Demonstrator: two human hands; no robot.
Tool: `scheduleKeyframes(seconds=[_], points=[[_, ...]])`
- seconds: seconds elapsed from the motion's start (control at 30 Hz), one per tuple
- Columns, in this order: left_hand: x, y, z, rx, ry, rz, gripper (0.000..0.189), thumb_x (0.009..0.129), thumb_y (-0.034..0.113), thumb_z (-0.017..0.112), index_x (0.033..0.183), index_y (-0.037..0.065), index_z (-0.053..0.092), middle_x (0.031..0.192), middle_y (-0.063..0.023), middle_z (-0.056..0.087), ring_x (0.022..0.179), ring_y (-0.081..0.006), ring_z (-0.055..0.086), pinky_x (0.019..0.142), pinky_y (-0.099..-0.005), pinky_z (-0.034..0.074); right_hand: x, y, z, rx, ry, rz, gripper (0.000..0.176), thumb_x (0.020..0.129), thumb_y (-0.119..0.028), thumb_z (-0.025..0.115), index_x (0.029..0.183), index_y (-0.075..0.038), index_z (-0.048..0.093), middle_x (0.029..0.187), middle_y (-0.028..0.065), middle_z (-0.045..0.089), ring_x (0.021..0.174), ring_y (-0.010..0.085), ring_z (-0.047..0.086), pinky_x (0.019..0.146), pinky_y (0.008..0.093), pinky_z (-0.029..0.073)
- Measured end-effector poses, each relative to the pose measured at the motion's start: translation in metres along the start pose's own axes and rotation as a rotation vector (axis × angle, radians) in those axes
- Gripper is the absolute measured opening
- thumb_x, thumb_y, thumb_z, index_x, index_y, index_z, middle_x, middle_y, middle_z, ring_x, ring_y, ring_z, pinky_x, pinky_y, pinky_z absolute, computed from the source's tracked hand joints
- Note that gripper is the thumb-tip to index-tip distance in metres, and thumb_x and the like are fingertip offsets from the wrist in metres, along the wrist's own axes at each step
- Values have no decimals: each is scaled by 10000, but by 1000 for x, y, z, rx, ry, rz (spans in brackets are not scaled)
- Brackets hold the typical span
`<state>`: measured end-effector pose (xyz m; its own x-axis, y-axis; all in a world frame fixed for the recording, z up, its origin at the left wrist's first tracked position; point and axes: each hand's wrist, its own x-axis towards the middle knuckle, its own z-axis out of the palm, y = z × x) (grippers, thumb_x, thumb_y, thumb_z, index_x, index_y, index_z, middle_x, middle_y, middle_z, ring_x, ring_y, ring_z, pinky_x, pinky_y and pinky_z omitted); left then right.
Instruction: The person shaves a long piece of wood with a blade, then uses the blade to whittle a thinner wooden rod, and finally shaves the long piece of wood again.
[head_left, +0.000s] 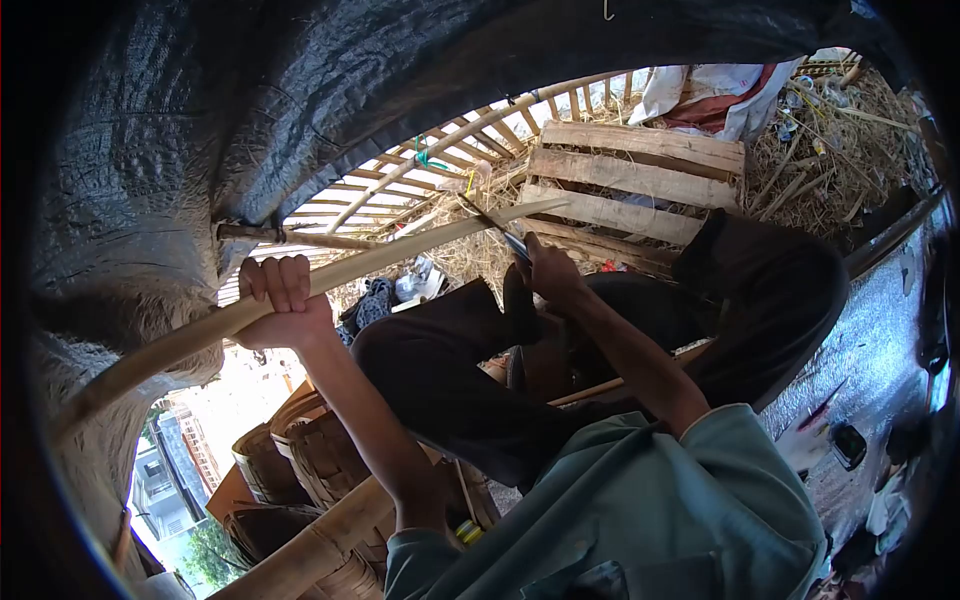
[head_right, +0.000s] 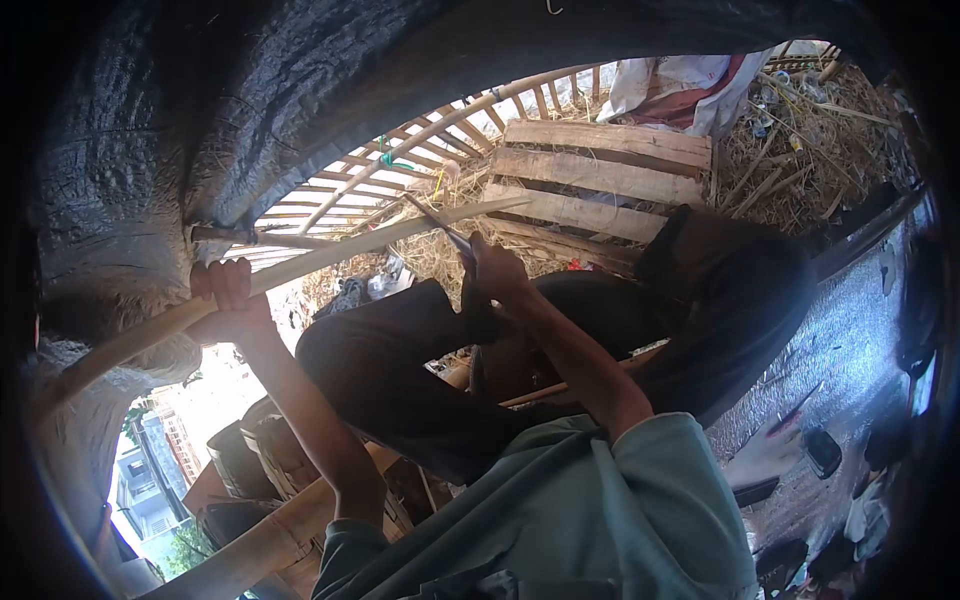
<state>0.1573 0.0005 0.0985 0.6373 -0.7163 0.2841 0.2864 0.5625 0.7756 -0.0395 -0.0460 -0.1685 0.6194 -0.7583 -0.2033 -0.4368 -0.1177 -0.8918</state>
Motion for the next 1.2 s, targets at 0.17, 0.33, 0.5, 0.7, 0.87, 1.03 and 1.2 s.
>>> scheduleKeyframes(seconds=[0.17,0.33,0.5,0.7,0.87,1.03,1.2], points=[[0,8,-31,0,53,50,618,806,691,277,576,121,353,401,3,271,321,-92,227,344,-224,196,4,-11,-12,-91,8,33,319,895,-301,485,999,-1,454,693,232,605,672,414,609,607,506,465],[3,7,-22,25,-15,23,615,803,695,264,557,134,316,401,2,267,322,-88,223,346,-221,202,-8,-64,-9,-47,83,-224,346,880,-334,521,995,-17,444,590,217,575,553,408,587,499,473,469],[2,4,-6,3,-25,13,579,815,656,262,556,141,308,397,3,262,322,-87,222,349,-218,206,-15,-119,-45,-47,139,-567,311,890,-317,514,969,-23,454,568,200,563,516,362,591,469,437,468],[-10,6,-30,9,51,56,565,815,640,263,554,141,314,392,0,270,320,-90,225,350,-217,201,-7,144,-21,-496,-71,388,427,890,-368,480,1064,22,482,828,249,621,795,394,630,695,476,517],[-2,2,-14,46,21,52,570,807,652,270,561,139,310,391,8,255,325,-84,226,360,-212,205,-22,143,-21,-273,25,404,455,881,-392,493,1053,29,459,851,262,611,825,418,609,708,483,491],[-1,2,-10,30,-63,15,557,812,636,319,563,138,316,396,5,270,332,-80,237,368,-217,204,5,65,-26,41,55,159,402,906,-380,456,986,14,439,764,279,596,737,441,597,646,517,458],[0,-1,-4,31,-81,14,544,808,629,339,574,138,324,396,3,266,334,-80,235,373,-217,205,11,-16,-40,63,-7,-65,325,916,-330,465,982,-12,448,689,246,580,620,417,586,572,494,449]])
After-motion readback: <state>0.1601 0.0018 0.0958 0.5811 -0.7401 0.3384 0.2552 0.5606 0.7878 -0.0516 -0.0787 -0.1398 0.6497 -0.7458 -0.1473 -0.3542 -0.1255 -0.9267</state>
